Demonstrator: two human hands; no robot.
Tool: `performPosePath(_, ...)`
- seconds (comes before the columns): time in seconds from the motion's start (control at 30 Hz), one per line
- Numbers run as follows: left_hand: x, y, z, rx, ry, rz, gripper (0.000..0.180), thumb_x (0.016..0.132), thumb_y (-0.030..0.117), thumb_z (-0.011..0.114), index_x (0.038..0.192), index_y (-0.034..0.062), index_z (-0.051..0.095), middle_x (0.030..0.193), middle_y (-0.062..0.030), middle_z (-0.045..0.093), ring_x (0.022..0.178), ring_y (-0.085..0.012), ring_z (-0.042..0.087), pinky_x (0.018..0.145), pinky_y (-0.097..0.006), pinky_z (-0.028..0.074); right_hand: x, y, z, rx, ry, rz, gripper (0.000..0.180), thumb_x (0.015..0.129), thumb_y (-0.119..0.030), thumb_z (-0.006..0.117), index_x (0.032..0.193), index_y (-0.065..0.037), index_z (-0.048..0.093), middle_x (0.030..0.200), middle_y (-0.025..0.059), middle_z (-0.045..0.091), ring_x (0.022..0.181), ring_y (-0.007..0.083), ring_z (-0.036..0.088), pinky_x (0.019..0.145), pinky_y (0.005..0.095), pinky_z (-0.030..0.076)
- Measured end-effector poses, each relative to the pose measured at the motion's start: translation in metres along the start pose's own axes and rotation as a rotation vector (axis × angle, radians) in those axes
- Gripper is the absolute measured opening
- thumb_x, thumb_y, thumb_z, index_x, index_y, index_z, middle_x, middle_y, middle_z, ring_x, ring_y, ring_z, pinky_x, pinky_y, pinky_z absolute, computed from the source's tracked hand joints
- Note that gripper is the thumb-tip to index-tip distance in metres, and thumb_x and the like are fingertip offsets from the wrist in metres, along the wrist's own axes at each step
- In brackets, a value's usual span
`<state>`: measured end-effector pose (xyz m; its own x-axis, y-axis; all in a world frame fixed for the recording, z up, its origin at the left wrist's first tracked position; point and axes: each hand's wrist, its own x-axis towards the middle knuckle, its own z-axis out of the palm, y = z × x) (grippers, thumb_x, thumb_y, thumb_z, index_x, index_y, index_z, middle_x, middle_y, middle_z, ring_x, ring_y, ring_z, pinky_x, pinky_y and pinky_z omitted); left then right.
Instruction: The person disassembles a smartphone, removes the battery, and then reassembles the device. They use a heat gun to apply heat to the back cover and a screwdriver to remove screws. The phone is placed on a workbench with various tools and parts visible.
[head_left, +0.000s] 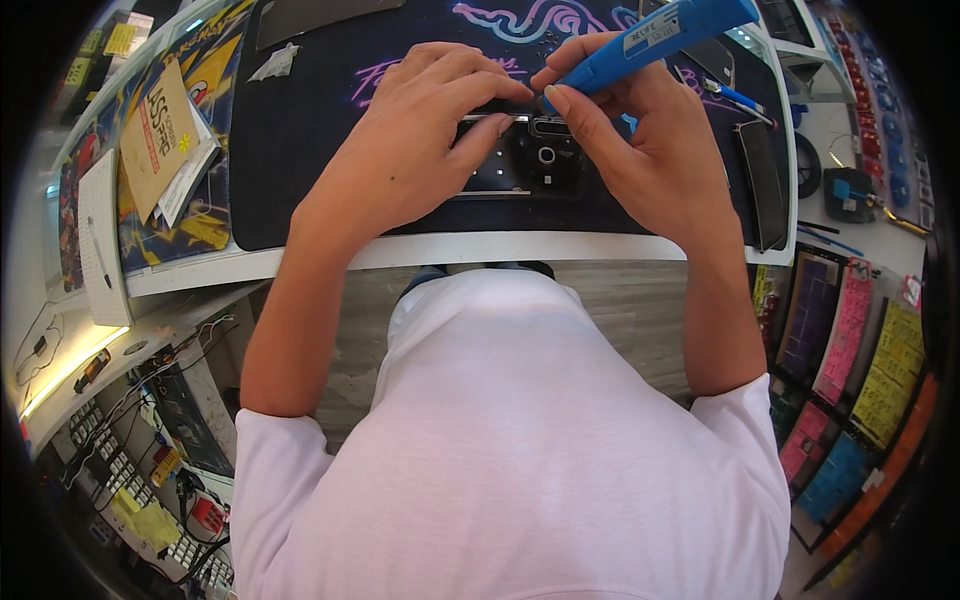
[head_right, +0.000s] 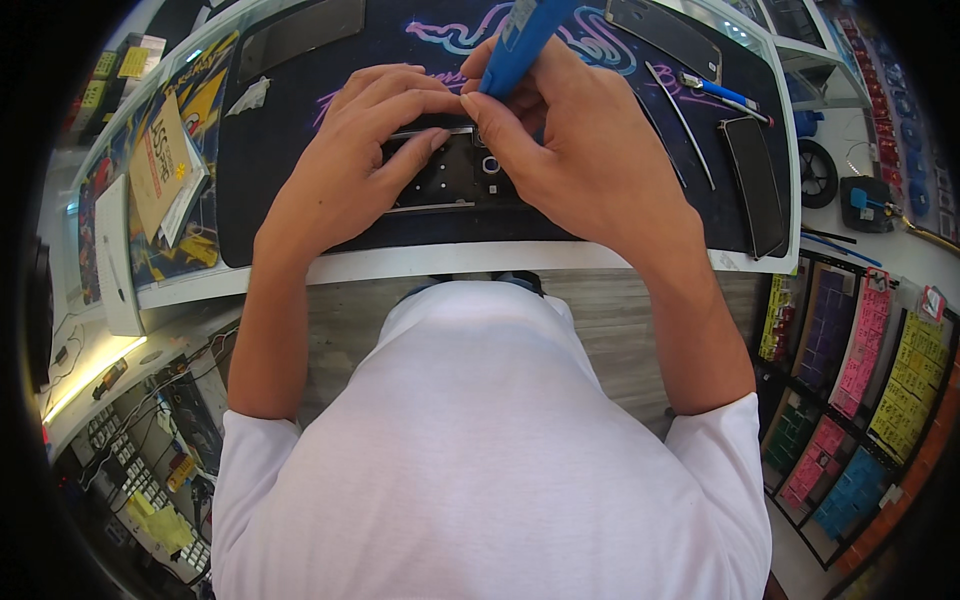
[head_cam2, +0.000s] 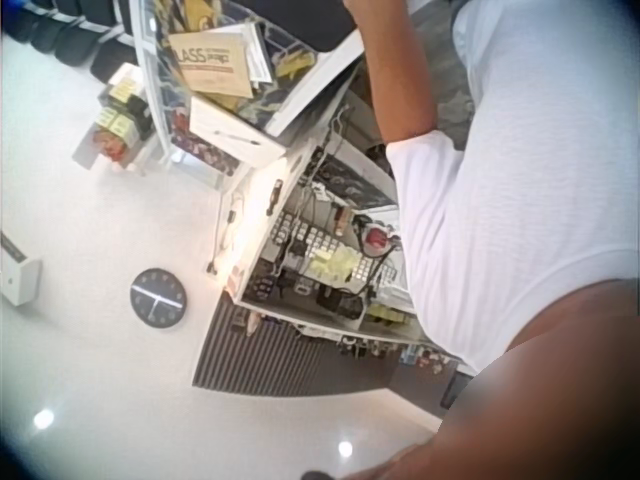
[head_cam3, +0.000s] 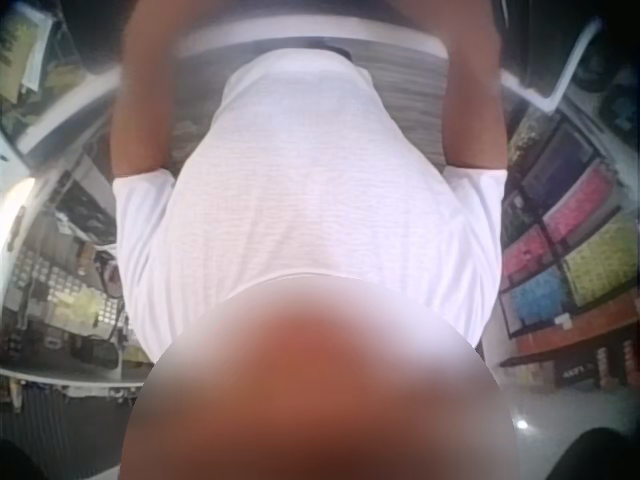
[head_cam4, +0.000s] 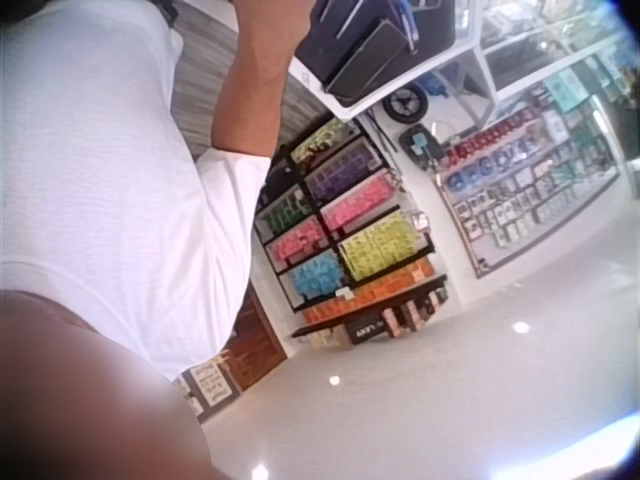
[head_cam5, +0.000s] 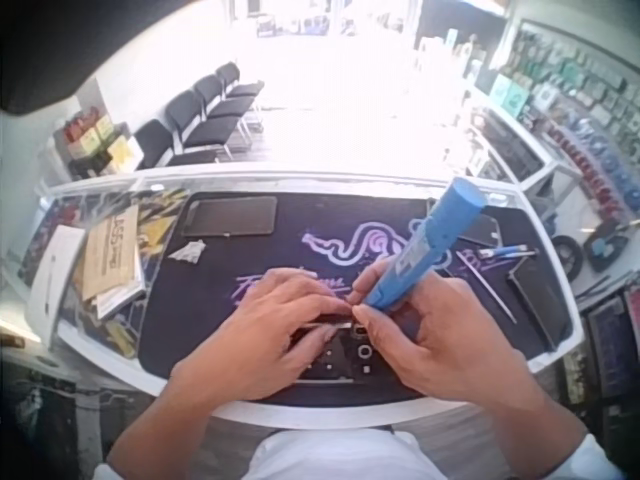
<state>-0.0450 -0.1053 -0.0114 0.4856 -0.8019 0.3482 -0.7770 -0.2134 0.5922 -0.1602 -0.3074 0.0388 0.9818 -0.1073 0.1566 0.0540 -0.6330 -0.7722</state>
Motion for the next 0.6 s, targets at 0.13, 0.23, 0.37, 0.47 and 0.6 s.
performPosePath(0.13,-0.014,0.005,-0.010,0.046,-0.031,-0.045,0.031,0.096,0.017,0.075,0.125,0.0076,0.074,0.132,-0.0088,0.068,0.136,-0.0322,0.053,0.118,-0.045,0.039,0.001,0.000,0.000,-0.026,0.006,-0.007,0.024,0.105,-0.017,0.072,0.123,-0.003,0.067,0.110,0.0066,0.078,0.095,0.0136,0.073,0.087,0.0303,0.059)
performPosePath(0.23,-0.024,0.007,-0.015,0.032,-0.023,-0.075,0.032,0.095,0.017,0.076,0.125,0.0085,0.074,0.131,-0.0079,0.068,0.136,-0.0320,0.053,0.118,-0.044,0.038,0.002,0.000,0.000,-0.027,0.008,0.011,0.024,0.104,-0.017,0.072,0.124,-0.003,0.068,0.110,0.0063,0.078,0.095,0.0134,0.073,0.087,0.0298,0.058)
performPosePath(0.37,-0.035,0.008,-0.019,0.007,0.001,-0.115,0.032,0.094,0.016,0.077,0.125,0.0089,0.075,0.130,-0.0073,0.069,0.137,-0.0318,0.053,0.119,-0.045,0.038,0.003,0.000,0.002,-0.026,0.027,0.010,0.022,0.105,-0.019,0.072,0.121,-0.004,0.070,0.107,0.0054,0.077,0.090,0.0113,0.071,0.080,0.0277,0.056)
performPosePath(0.47,-0.042,0.008,-0.021,-0.019,0.037,-0.145,0.032,0.094,0.015,0.077,0.125,0.0091,0.076,0.130,-0.0071,0.070,0.137,-0.0315,0.053,0.119,-0.045,0.038,0.002,-0.001,0.003,-0.026,0.019,0.039,0.019,0.106,-0.021,0.071,0.117,-0.005,0.072,0.101,0.0036,0.076,0.082,0.0085,0.067,0.072,0.0256,0.053)
performPosePath(0.6,-0.048,0.009,-0.018,-0.033,0.093,-0.169,0.032,0.093,0.014,0.077,0.125,0.0096,0.075,0.129,-0.0077,0.070,0.138,-0.0318,0.053,0.118,-0.046,0.038,0.001,0.001,0.006,-0.006,0.057,0.017,0.018,0.107,-0.022,0.068,0.114,-0.007,0.074,0.094,0.0012,0.075,0.077,0.0066,0.063,0.067,0.0241,0.048)
